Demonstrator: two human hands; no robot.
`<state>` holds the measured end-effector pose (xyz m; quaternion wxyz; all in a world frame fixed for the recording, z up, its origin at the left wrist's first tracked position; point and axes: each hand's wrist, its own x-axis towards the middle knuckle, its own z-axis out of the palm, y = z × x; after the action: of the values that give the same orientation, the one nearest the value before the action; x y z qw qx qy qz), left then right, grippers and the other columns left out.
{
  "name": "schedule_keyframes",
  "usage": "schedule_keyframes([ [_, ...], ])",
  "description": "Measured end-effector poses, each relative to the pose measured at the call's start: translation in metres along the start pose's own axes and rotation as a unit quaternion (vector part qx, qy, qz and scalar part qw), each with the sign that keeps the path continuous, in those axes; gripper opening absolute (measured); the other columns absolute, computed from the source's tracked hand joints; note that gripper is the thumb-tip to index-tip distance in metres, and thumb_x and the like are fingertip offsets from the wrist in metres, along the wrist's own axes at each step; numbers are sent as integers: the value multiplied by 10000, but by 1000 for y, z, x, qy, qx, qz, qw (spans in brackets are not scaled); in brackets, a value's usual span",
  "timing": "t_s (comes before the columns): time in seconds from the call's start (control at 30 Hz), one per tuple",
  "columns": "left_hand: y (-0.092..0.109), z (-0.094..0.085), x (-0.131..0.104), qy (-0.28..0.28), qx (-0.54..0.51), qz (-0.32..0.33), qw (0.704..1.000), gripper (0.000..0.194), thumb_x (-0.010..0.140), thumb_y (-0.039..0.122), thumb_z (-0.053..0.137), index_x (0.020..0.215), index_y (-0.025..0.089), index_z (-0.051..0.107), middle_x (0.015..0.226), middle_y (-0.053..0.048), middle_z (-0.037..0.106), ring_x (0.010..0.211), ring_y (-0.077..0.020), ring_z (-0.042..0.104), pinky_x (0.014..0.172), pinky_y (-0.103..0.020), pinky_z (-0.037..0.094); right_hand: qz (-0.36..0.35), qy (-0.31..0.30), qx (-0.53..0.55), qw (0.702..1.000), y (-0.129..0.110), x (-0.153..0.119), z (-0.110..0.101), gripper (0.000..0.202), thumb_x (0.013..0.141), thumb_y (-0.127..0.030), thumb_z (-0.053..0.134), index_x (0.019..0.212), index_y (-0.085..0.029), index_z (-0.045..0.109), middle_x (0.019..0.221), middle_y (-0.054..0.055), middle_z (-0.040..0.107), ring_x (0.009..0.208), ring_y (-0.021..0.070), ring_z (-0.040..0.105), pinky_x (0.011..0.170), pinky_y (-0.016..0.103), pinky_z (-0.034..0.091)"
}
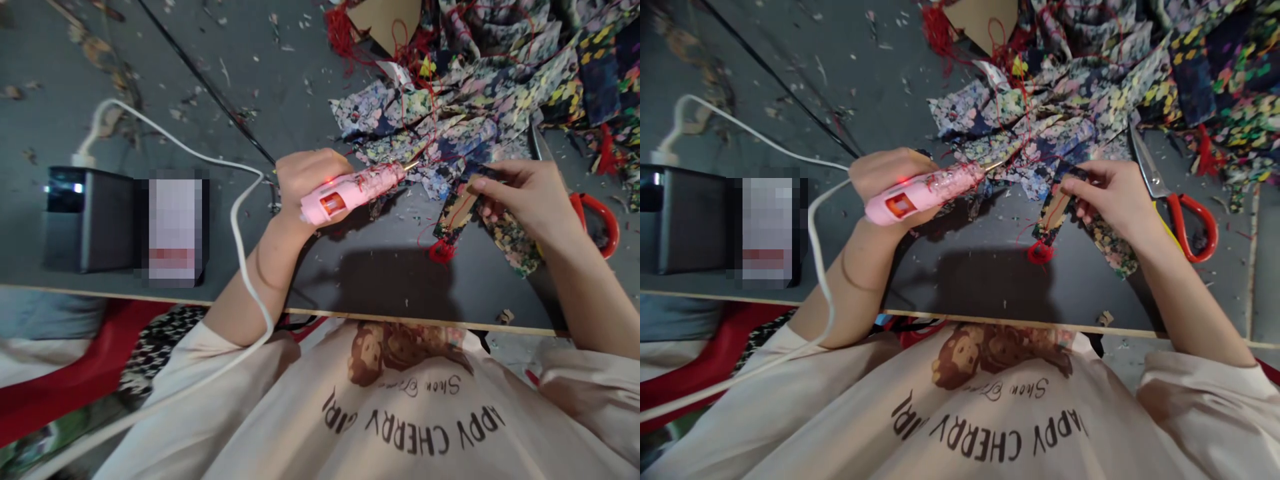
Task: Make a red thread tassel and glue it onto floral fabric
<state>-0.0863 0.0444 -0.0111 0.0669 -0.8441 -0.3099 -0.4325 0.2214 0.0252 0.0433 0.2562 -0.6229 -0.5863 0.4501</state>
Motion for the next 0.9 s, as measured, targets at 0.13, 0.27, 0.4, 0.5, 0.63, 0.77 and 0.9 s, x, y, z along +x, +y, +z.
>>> schedule_keyframes([
  [0.13, 2, -1, 1, -7, 0, 4, 1000, 303, 923, 415, 462, 766, 179, 570, 676, 0, 655, 570, -85, 604, 534, -213, 368, -159, 83, -234, 956, 2, 4, -2, 167, 838, -333, 682, 942, -215, 735, 793, 75, 666, 758, 210, 598, 714, 358, 439],
  [0.27, 2, -2, 3, -11, -2, 7, 1000, 270, 907, 382, 479, 754, 181, 574, 662, -9, 660, 559, -91, 602, 518, -215, 357, -328, -77, -324, 884, -4, 1, 19, 207, 917, -286, 535, 847, -222, 718, 935, 80, 658, 897, 237, 569, 797, 375, 408],
  [0.4, 2, -3, 5, -10, -4, 2, 1000, 250, 893, 386, 507, 750, 190, 571, 654, -12, 666, 554, -101, 611, 517, -222, 370, -366, -155, -412, 820, -9, 4, 42, 201, 886, -181, 508, 806, -154, 691, 862, 104, 629, 824, 218, 516, 706, 333, 332],
  [0.5, 3, -3, 5, -15, -1, 0, 1000, 257, 901, 391, 496, 754, 195, 572, 659, -11, 668, 555, -106, 616, 515, -228, 367, -376, -185, -469, 778, -13, 7, 48, 229, 888, -133, 486, 750, -146, 668, 802, 102, 622, 768, 206, 482, 674, 330, 280],
  [0.63, 2, -3, 4, -15, -3, 4, 1000, 240, 893, 367, 500, 749, 191, 574, 653, -19, 668, 542, -107, 607, 516, -232, 368, -392, -186, -513, 741, -18, 3, 52, 244, 869, -42, 459, 782, -137, 667, 816, 110, 634, 783, 223, 500, 677, 339, 279],
  [0.77, 1, -3, 4, -14, -6, 5, 1000, 255, 896, 388, 501, 757, 190, 582, 656, -26, 673, 557, -109, 613, 513, -235, 367, -426, -142, -530, 719, -26, -9, 63, 303, 866, 14, 396, 878, -135, 660, 877, 125, 653, 853, 257, 542, 690, 352, 327],
  [0.9, 0, -5, 4, -25, -11, 0, 1000, 301, 906, 421, 487, 758, 180, 590, 668, -36, 682, 567, -112, 624, 523, -237, 377, -453, -147, -520, 710, -36, -29, 75, 320, 903, -15, 387, 856, -171, 662, 767, 83, 659, 799, 239, 575, 693, 359, 386],
])
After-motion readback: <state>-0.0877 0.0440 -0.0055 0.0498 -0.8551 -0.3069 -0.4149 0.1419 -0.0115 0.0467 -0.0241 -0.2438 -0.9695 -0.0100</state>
